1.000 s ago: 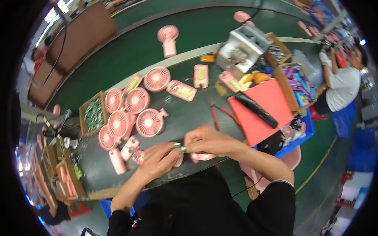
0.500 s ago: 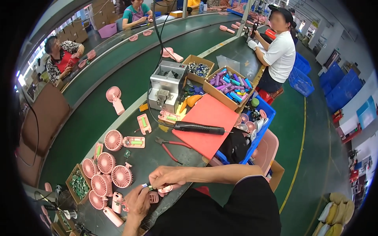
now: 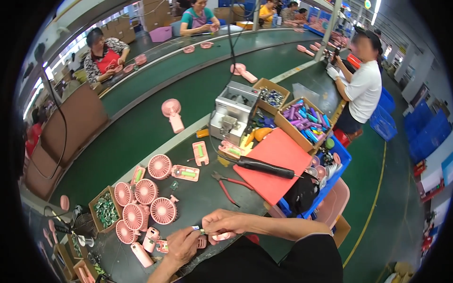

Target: The person assembles portable electric fans by cutting wires with pliers, connecting circuit boards to fan heads, placing batteries and circuit boards into handle casings, and snapping the fan housings together by hand.

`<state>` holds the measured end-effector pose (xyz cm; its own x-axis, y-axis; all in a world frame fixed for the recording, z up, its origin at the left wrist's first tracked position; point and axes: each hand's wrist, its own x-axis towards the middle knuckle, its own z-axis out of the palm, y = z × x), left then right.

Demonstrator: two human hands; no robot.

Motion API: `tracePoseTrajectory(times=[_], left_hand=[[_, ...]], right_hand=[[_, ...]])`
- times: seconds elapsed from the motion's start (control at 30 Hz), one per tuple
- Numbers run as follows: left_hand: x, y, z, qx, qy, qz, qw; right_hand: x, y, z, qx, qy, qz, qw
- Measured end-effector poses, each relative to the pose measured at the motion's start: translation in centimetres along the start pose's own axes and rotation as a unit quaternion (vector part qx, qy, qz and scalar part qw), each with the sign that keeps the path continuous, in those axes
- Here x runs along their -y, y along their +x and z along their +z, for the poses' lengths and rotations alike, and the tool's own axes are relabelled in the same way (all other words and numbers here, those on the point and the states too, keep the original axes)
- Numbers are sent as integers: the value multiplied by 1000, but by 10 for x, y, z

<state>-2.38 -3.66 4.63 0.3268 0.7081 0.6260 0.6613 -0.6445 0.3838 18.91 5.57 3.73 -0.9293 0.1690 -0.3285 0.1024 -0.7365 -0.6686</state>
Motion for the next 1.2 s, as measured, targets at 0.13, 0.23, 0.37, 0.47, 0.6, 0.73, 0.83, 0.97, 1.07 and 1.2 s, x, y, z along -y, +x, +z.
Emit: tracePoseTrajectory(times=[0.13,0.23,0.37,0.47,0.6,0.73,0.83,0.97,1.07,1.2], left_hand=[[-2,7,1,-7,-33,-3,999],[-8,17,-4,2,-27,-26,999],[-8,23,-5,34,-94,-46,994],[-3,22,0,34,-153,-76,985],[-6,26,-2,51,-203,-186,960],[-2,29,0,69,-245,-277,927],[4,37,-3,170,-267,-336,887],[5,47,-8,212,-265,-331,881],[7,47,-6,216,-276,-320,880],[4,54,-8,237,-255,-300,888]], right_hand=[[-11,0,-2,-12,4,-27,1000],[-13,1,-7,-25,-10,-43,999],[-13,-5,-5,-76,-119,-126,982],[14,-17,15,-107,-153,-74,980],[4,-8,9,-114,-224,-196,948],[0,-8,11,-154,-346,-344,859],[-1,-11,13,-177,-388,-353,833],[-3,-13,12,-191,-412,-360,814],[-5,-12,13,-200,-424,-360,806],[-7,-13,13,-199,-438,-371,795]])
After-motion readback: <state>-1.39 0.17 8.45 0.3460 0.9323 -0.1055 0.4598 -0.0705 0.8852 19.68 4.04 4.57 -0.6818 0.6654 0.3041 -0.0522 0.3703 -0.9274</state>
